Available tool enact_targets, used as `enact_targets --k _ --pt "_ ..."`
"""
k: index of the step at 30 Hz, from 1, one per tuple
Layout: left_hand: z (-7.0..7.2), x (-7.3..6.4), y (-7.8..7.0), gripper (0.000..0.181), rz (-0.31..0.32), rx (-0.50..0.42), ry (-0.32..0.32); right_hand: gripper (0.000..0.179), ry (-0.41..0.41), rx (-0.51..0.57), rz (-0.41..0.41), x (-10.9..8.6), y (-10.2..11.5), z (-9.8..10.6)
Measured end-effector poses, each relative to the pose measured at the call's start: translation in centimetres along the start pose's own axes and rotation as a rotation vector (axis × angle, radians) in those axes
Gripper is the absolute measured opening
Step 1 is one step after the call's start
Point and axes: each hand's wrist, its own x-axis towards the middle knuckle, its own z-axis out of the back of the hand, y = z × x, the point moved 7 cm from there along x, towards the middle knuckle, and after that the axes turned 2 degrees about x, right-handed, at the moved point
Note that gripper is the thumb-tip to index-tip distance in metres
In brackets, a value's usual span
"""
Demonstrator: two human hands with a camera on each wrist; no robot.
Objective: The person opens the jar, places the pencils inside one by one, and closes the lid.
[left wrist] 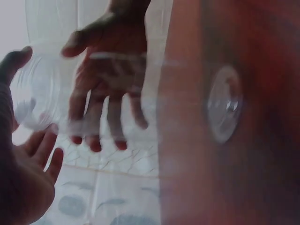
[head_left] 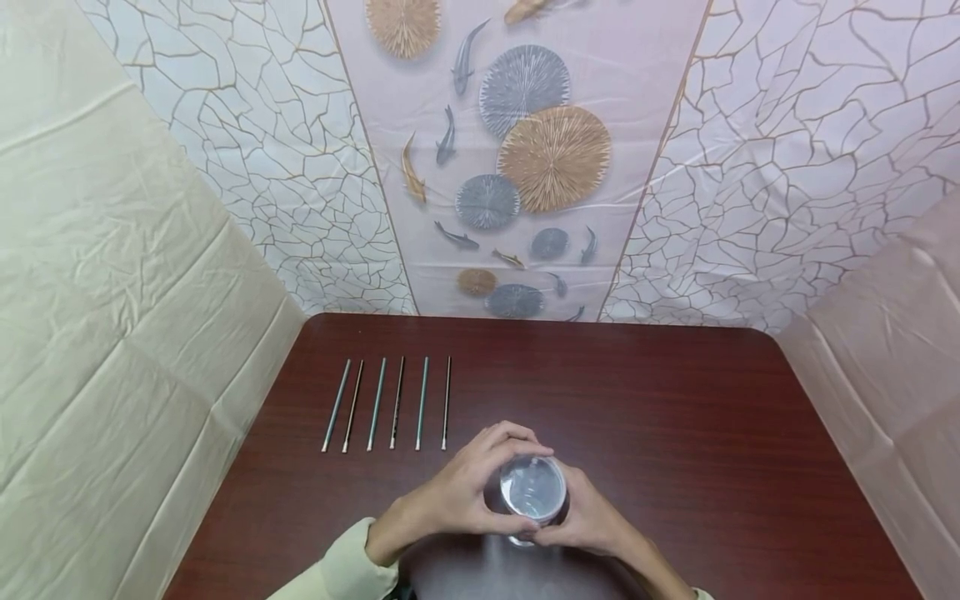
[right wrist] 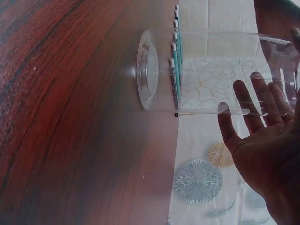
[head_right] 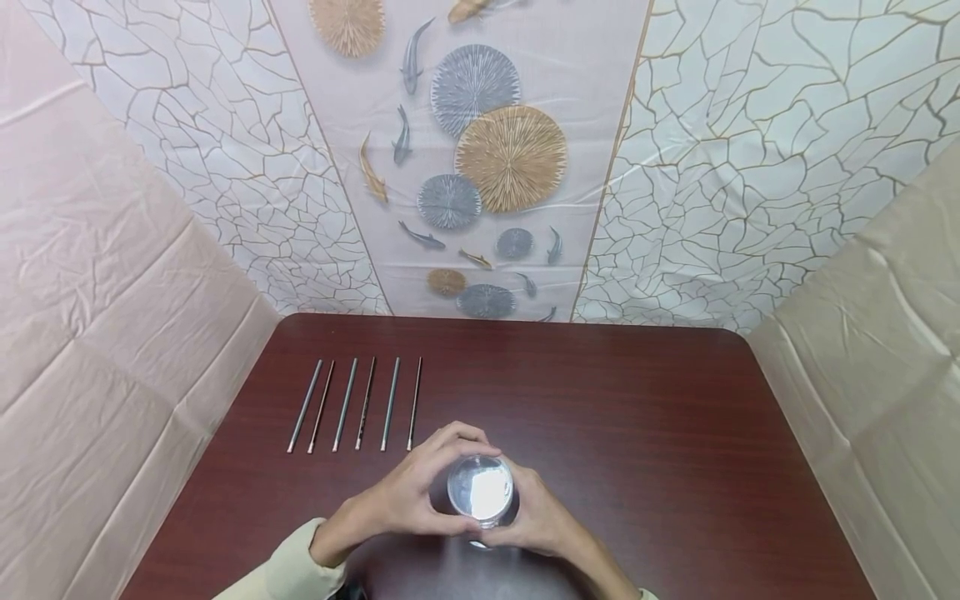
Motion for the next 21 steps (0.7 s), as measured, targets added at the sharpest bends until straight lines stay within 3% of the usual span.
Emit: enact_targets --k 4,11,21 --pt "-0.3 -0.2 0.1 0.087 0.045 0.023 -0.037 0.084 -0.004 -0.027 0.019 0.0 0.0 0.1" --pt "0.2 -0.1 0.3 0.086 0.065 0.012 -0.038 0.08 0.009 0.013 0.011 0.1 0.0 -0.1" --pt "3.8 -0.5 0.4 0.079 0.068 -0.027 -0.146 0.077 0.032 0.04 0.014 0.5 0.0 -0.4"
